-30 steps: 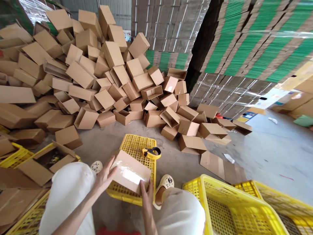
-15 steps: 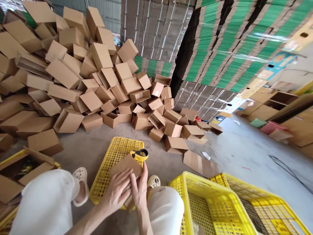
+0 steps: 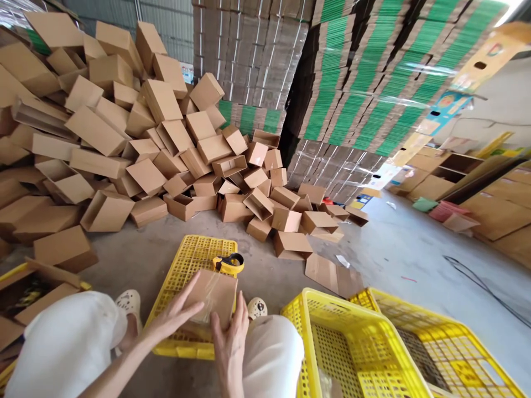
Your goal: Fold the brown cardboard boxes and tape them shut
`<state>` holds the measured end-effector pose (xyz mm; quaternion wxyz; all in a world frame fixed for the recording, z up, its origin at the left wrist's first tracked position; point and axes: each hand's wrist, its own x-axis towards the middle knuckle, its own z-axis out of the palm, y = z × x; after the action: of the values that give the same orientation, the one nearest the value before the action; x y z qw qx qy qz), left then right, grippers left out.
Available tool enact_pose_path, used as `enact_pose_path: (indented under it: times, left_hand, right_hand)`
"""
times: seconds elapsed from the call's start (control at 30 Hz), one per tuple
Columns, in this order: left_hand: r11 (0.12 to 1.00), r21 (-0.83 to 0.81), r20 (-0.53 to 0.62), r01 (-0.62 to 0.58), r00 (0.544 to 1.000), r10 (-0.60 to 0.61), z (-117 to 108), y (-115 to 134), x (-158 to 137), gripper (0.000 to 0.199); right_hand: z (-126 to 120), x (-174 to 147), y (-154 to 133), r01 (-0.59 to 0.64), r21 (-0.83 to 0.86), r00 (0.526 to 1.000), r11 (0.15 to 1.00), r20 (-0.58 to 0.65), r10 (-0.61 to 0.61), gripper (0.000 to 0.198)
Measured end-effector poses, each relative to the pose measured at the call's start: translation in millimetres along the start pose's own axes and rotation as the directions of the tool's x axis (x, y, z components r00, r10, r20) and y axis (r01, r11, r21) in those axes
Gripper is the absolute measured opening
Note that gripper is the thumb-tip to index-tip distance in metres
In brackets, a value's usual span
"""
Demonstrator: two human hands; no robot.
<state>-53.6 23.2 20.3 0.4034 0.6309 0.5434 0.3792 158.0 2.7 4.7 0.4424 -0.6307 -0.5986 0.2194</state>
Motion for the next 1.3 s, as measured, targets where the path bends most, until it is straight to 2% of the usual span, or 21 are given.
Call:
enact_pose_path:
  times: [0.07,0.17,0.23,0.3,0.4,0.53,0.67,0.8,0.93,1.3]
  left_hand:
    - [0.999,-0.018,0.074,0.038,0.997,-0.037,-13.8,1.9,8.9,0.092]
    - [0.997,-0.014,0.046,0.071,0.996,-0.070,-15.5,8.7,30.5,0.105]
    - [0.997,-0.036,0.007,0.061,0.998,-0.061,-9.0,12.8,46.3,0.104]
    - [0.997,-0.065,-0.036,0.039,0.998,-0.042,-2.7,15.2,57.8,0.092]
    - [0.995,-0.090,-0.081,0.038,0.996,-0.045,0.2,15.8,63.2,0.067]
    - [0.995,-0.089,-0.135,0.044,0.989,-0.056,-3.2,16.3,62.9,0.045]
    - [0.997,-0.060,-0.176,0.047,0.983,-0.057,-4.8,16.9,73.1,0.029]
    - [0.998,-0.030,-0.186,0.063,0.980,-0.068,-4.8,14.6,84.8,0.027]
    - [0.999,0.002,-0.198,0.052,0.979,-0.051,-5.3,14.0,89.8,0.031]
    - [0.997,0.062,-0.232,0.044,0.972,-0.028,-3.5,17.6,93.0,0.042]
  right_hand:
    - [-1.8,15.3,-2.4,0.103,-0.055,0.993,0.993,0.070,-0.099,0.095]
    - [-12.7,50.9,-9.4,0.203,-0.090,0.950,0.975,0.259,-0.174,0.114]
    - [-18.2,71.5,-15.1,0.193,-0.058,0.926,0.980,0.340,-0.162,0.117]
    - [-18.7,84.2,-20.0,0.140,-0.033,0.921,0.990,0.370,-0.118,0.112]
    - [-12.2,90.0,-24.2,0.096,-0.031,0.938,0.995,0.339,-0.080,0.095]
    - [-1.0,92.3,-27.1,0.104,-0.034,0.950,0.994,0.301,-0.089,0.058]
    - [2.5,100.7,-31.3,0.071,-0.069,0.955,0.995,0.291,-0.048,0.045]
    - [1.9,108.2,-37.5,0.080,-0.105,0.943,0.991,0.331,-0.041,0.038]
    - [5.6,111.6,-41.6,0.076,-0.124,0.948,0.989,0.315,-0.034,0.034]
    - [12.7,114.2,-48.6,0.097,-0.099,0.961,0.990,0.267,-0.067,0.038]
